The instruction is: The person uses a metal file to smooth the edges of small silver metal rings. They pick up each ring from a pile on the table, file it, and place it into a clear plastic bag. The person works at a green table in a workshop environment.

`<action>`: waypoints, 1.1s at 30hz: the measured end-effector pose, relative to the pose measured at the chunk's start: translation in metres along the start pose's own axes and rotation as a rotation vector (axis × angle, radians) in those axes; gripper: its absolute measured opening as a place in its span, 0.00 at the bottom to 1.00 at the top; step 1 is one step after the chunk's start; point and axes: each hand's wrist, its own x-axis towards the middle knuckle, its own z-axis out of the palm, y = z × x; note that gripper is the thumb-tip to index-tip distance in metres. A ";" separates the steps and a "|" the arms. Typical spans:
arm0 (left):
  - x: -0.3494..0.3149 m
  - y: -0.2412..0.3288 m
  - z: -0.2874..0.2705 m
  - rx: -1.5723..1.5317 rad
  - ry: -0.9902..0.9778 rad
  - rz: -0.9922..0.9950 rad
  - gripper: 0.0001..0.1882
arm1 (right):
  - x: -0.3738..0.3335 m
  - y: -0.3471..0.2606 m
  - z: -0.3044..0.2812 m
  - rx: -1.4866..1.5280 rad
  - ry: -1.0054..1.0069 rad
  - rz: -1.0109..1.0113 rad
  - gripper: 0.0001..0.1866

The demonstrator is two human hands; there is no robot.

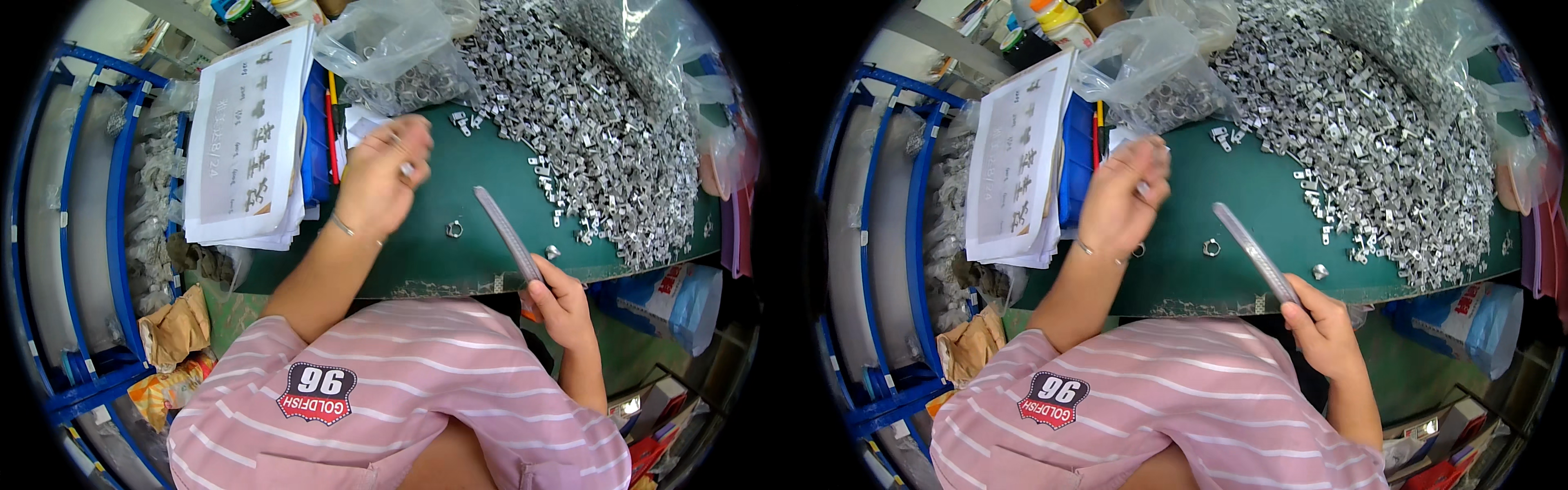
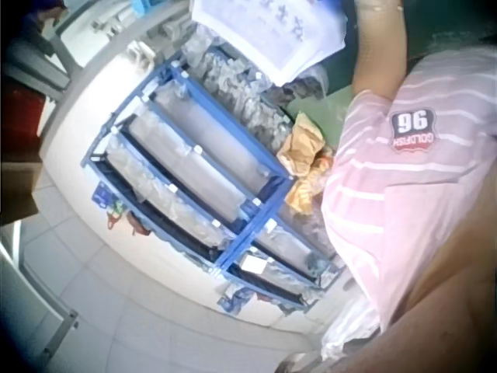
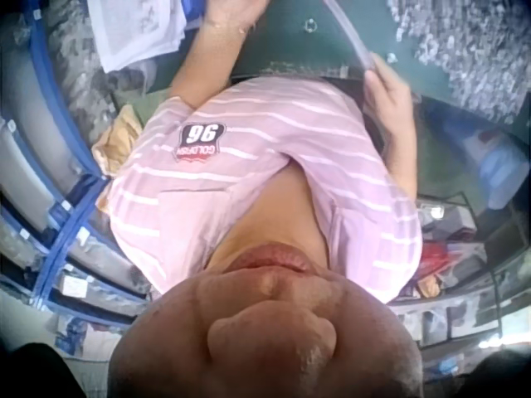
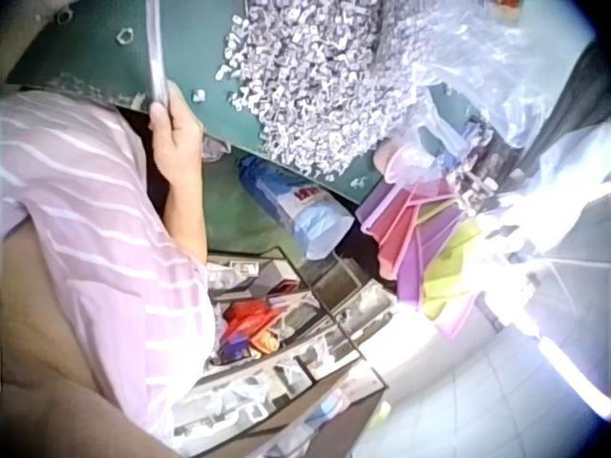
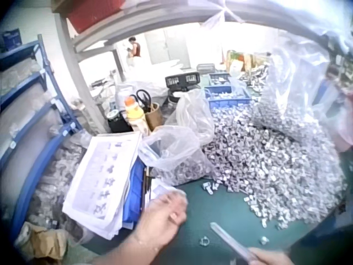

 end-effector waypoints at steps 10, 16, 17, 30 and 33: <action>0.005 0.029 0.016 -0.576 -0.100 0.004 0.22 | -0.003 0.009 0.008 0.134 0.031 0.035 0.21; 0.002 0.027 0.020 -0.547 -0.119 -0.012 0.21 | -0.005 0.008 0.006 0.110 0.050 0.050 0.21; 0.001 0.024 0.018 -0.579 -0.127 -0.016 0.20 | -0.004 0.007 0.006 0.110 0.047 0.050 0.21; 0.011 0.037 0.007 -0.680 -0.179 -0.062 0.13 | -0.002 0.004 0.007 0.114 0.047 0.062 0.20; 0.043 0.072 0.032 -0.200 0.078 0.454 0.11 | -0.002 0.006 0.006 0.137 0.051 0.056 0.20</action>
